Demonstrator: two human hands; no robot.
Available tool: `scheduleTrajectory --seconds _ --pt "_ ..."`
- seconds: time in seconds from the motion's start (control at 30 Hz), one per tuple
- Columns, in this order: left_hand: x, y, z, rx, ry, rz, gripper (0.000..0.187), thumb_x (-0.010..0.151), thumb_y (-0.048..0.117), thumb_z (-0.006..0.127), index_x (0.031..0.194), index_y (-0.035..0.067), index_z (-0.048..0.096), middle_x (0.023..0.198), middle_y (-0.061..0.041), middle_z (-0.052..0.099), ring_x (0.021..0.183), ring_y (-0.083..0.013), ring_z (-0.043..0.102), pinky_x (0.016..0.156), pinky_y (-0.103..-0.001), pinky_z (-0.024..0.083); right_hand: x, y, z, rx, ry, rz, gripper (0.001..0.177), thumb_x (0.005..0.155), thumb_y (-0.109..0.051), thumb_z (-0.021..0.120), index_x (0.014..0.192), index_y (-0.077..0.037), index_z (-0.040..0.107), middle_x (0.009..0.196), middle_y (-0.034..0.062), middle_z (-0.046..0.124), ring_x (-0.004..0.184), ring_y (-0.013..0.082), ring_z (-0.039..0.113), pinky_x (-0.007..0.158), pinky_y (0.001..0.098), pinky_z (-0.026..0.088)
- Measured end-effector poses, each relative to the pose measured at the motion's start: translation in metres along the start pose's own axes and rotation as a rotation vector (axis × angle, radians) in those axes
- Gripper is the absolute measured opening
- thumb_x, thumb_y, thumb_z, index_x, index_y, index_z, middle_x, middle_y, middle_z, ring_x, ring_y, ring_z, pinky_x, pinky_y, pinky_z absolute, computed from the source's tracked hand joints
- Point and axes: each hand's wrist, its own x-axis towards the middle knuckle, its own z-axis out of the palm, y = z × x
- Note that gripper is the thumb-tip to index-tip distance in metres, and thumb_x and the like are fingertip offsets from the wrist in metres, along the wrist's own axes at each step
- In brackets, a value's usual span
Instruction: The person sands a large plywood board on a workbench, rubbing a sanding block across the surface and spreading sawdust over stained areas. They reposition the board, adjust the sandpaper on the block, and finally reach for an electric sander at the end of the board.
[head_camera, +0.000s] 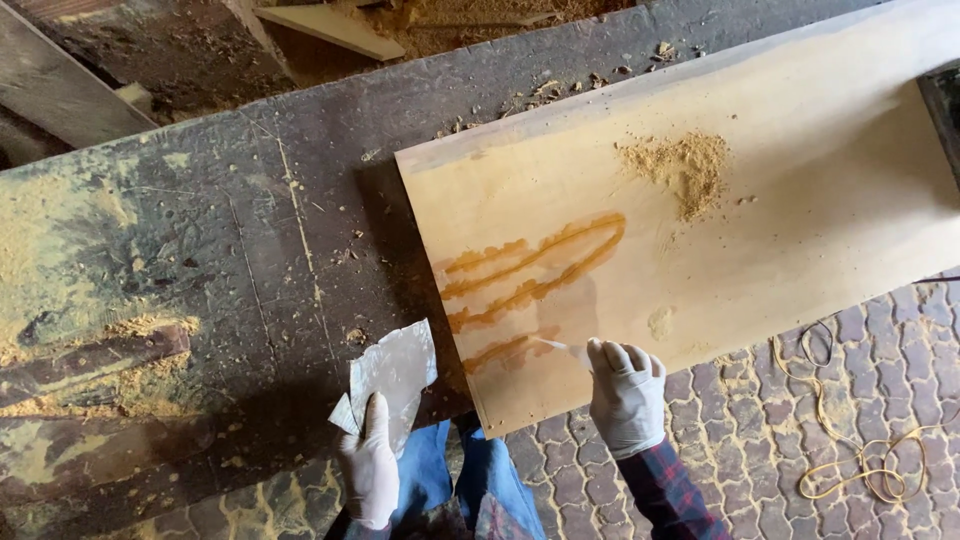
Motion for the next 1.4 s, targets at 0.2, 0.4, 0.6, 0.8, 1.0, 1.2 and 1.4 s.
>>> scheduleTrajectory --seconds 0.2,0.4,0.6,0.8,1.0,1.2,1.4 --pt "-0.001 -0.004 0.000 -0.063 -0.039 0.075 0.037 0.098 0.034 0.062 0.122 0.008 0.072 0.115 -0.006 0.077 0.093 -0.0172 0.070 0.073 -0.034 0.057 -0.017 0.021 0.010 0.042 0.036 -0.012 0.042 0.082 -0.001 0.070 0.123 -0.005 0.065 0.105 0.0068 0.063 0.095 0.0286 0.061 0.076 0.0465 0.047" --pt "-0.002 -0.005 0.004 -0.044 -0.059 -0.045 0.038 0.101 0.036 0.060 0.124 0.008 0.072 0.113 -0.012 0.076 0.082 -0.0251 0.062 0.068 -0.041 0.050 -0.015 -0.014 0.005 0.079 -0.067 0.021 0.039 0.081 0.000 0.068 0.119 -0.006 0.066 0.102 0.0042 0.064 0.091 0.0253 0.061 0.076 0.0454 0.047" --pt "0.001 -0.014 0.003 -0.043 -0.077 0.164 0.039 0.099 0.037 0.062 0.123 0.009 0.071 0.117 -0.004 0.076 0.098 -0.0142 0.071 0.078 -0.028 0.058 -0.014 -0.018 0.005 0.106 -0.065 -0.006 0.049 0.075 0.001 0.066 0.123 -0.007 0.064 0.110 0.0038 0.062 0.101 0.0263 0.061 0.086 0.0456 0.047" --pt "-0.001 -0.009 0.007 -0.049 -0.036 -0.008 0.041 0.097 0.039 0.062 0.127 0.012 0.067 0.118 -0.002 0.073 0.094 -0.0154 0.068 0.067 -0.031 0.057 -0.015 -0.006 0.002 0.074 -0.055 0.001 0.051 0.073 0.001 0.067 0.123 -0.006 0.064 0.110 0.0047 0.061 0.102 0.0271 0.060 0.085 0.0469 0.047" --pt "0.015 -0.043 0.003 0.190 0.081 0.128 0.046 0.099 0.050 0.066 0.119 0.009 0.075 0.121 -0.009 0.074 0.106 -0.0204 0.068 0.093 -0.039 0.050 -0.016 0.012 -0.002 0.033 -0.004 0.018 0.048 0.077 -0.001 0.069 0.124 -0.007 0.064 0.111 0.0047 0.061 0.102 0.0278 0.059 0.085 0.0479 0.046" --pt "0.015 -0.034 0.005 0.209 0.100 -0.009 0.051 0.090 0.055 0.067 0.111 0.009 0.076 0.108 -0.009 0.077 0.099 -0.0247 0.070 0.090 -0.043 0.055 -0.012 0.026 -0.006 0.093 0.077 0.007 0.051 0.078 0.000 0.071 0.128 -0.007 0.062 0.108 0.0067 0.062 0.097 0.0301 0.060 0.078 0.0471 0.048" --pt "0.018 -0.014 0.016 0.237 0.132 -0.014 0.055 0.093 0.048 0.071 0.121 0.001 0.073 0.122 -0.015 0.074 0.109 -0.0257 0.068 0.094 -0.041 0.052 -0.020 0.037 -0.002 0.044 0.114 0.070 0.052 0.076 0.001 0.070 0.126 -0.007 0.063 0.103 0.0065 0.063 0.090 0.0306 0.062 0.073 0.0480 0.048"
